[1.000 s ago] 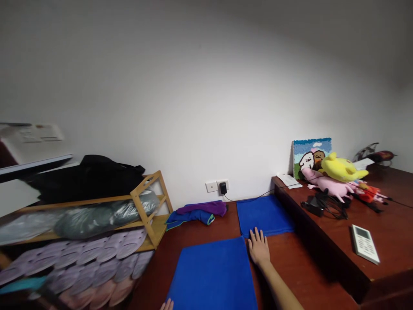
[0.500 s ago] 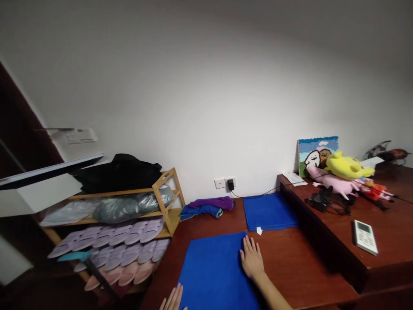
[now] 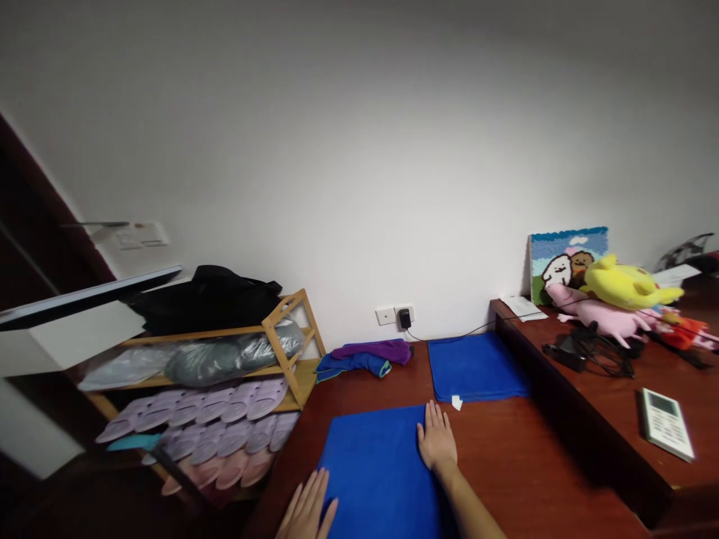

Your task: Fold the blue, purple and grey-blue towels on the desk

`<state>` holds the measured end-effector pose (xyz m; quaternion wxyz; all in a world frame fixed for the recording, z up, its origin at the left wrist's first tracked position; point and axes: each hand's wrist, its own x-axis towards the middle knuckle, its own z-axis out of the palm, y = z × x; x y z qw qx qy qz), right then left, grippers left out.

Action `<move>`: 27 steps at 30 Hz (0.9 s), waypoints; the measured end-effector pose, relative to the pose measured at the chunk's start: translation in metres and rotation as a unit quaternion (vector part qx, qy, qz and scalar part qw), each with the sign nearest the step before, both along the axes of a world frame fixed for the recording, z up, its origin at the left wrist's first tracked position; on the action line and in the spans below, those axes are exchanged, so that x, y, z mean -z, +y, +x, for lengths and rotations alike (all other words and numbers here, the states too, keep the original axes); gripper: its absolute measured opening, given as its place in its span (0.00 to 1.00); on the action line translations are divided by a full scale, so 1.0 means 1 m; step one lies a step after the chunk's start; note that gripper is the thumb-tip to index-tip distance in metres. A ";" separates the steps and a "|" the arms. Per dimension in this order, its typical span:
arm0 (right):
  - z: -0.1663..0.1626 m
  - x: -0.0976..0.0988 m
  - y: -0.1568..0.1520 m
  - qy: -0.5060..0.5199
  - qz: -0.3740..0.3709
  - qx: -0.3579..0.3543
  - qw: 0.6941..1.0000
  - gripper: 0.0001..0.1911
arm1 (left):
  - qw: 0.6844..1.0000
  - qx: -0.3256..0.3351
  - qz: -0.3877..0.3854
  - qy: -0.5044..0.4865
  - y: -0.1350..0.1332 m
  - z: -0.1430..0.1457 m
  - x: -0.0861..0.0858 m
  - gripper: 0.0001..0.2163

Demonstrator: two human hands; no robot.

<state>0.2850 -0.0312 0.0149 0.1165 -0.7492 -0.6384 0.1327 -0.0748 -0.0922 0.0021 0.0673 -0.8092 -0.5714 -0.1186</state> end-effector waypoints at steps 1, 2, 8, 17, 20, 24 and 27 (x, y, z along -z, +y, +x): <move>0.000 0.000 0.000 -0.002 0.001 0.001 1.000 0.37 | 1.000 0.011 -0.002 -0.012 0.007 0.022 -0.013 0.28; 0.000 0.000 0.001 -0.005 0.001 0.001 1.000 0.37 | 0.999 0.031 -0.015 -0.023 0.015 0.049 -0.025 0.28; 0.003 0.007 -0.001 -0.044 -0.001 -0.027 0.999 0.35 | 0.982 0.113 -0.129 -0.083 0.061 0.224 -0.047 0.30; 0.005 0.025 0.003 -0.062 0.002 -0.018 0.998 0.36 | 0.984 0.106 -0.124 -0.078 0.089 0.184 -0.011 0.31; 0.004 0.027 0.003 -0.059 0.004 -0.010 0.998 0.37 | 0.991 0.036 -0.120 -0.039 0.104 0.116 -0.019 0.32; 0.005 0.028 0.002 -0.057 0.004 -0.007 0.998 0.37 | 0.993 -0.030 -0.115 -0.022 0.120 0.059 -0.022 0.34; 0.006 0.025 0.003 -0.060 -0.009 -0.008 0.998 0.36 | 0.993 -0.037 -0.104 -0.034 0.122 0.050 -0.019 0.35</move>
